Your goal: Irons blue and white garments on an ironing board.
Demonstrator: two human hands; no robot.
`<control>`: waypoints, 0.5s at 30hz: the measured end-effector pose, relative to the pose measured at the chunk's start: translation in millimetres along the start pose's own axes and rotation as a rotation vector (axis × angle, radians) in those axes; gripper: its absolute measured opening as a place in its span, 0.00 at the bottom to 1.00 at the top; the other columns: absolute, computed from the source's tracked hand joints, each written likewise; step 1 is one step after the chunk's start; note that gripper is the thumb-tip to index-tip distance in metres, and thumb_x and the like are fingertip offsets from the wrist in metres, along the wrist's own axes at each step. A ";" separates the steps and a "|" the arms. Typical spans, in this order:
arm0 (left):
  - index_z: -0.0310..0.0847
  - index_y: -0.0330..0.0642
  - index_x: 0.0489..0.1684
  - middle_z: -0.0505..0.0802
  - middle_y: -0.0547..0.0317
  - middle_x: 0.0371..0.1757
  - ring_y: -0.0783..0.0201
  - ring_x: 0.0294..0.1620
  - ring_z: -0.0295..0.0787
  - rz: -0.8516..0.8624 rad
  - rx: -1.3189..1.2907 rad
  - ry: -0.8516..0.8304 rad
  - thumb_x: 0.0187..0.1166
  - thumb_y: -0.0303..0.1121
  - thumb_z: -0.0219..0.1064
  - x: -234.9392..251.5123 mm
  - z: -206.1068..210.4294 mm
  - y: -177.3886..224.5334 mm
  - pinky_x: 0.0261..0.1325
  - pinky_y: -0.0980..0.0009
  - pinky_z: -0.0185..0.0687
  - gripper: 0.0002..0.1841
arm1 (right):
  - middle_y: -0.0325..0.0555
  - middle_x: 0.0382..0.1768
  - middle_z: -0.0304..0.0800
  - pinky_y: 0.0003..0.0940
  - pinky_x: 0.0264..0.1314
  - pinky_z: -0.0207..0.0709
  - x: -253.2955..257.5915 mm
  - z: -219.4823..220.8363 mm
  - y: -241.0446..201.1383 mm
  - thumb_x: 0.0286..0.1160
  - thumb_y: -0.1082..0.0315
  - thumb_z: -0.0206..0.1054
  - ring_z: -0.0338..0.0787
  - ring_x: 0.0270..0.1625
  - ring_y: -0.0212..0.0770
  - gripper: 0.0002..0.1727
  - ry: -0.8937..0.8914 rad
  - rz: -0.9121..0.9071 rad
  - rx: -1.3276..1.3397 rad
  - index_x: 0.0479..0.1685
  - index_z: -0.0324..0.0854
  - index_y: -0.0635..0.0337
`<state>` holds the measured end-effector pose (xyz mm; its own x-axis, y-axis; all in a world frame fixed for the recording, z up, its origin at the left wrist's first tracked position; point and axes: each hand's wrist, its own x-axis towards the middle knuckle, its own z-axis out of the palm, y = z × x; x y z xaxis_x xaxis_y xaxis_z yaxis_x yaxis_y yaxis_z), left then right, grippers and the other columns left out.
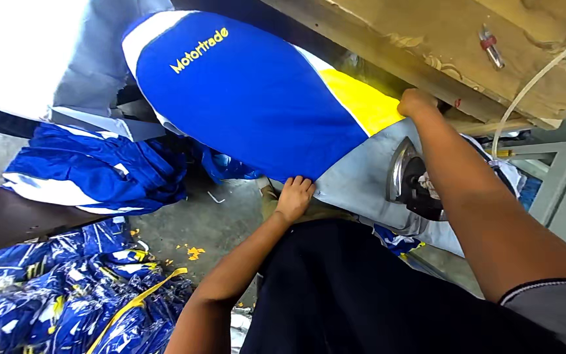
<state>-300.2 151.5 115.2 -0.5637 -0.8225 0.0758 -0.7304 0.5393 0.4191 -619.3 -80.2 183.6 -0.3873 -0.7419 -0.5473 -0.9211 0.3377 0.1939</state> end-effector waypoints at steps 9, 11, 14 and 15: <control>0.88 0.31 0.59 0.92 0.37 0.59 0.38 0.67 0.87 -0.049 -0.279 -0.321 0.82 0.25 0.60 3.8 -6.0 10.5 0.70 0.42 0.78 0.14 | 0.81 0.71 0.77 0.86 0.68 0.62 -27.0 -3.6 44.6 0.81 0.63 0.67 0.74 0.76 0.82 0.27 0.016 -0.088 0.044 0.76 0.74 0.68; 0.89 0.32 0.56 0.93 0.37 0.52 0.37 0.59 0.90 -0.021 -0.294 -0.157 0.79 0.26 0.63 -5.1 -4.5 5.1 0.61 0.42 0.84 0.13 | 0.79 0.74 0.76 0.84 0.72 0.61 -72.6 -22.3 66.4 0.87 0.54 0.63 0.73 0.78 0.81 0.30 0.100 -0.106 0.163 0.81 0.72 0.64; 0.88 0.34 0.62 0.91 0.35 0.54 0.34 0.59 0.88 -0.024 -0.279 -0.065 0.77 0.25 0.66 -6.4 -4.2 1.1 0.59 0.41 0.83 0.17 | 0.82 0.76 0.71 0.85 0.71 0.61 -135.2 -22.4 103.5 0.87 0.48 0.62 0.71 0.78 0.83 0.35 0.152 0.010 0.306 0.84 0.69 0.65; 0.87 0.35 0.64 0.90 0.34 0.56 0.34 0.60 0.87 -0.029 -0.262 -0.070 0.76 0.25 0.66 -5.2 -3.7 0.6 0.60 0.40 0.82 0.18 | 0.84 0.74 0.72 0.85 0.70 0.62 -144.6 -11.8 113.2 0.87 0.46 0.61 0.72 0.76 0.85 0.37 0.125 0.059 0.347 0.85 0.66 0.66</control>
<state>-296.3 155.4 118.4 -0.5756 -0.8177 0.0013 -0.6274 0.4427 0.6406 -668.0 58.5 294.3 -0.4614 -0.7728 -0.4358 -0.8365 0.5426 -0.0765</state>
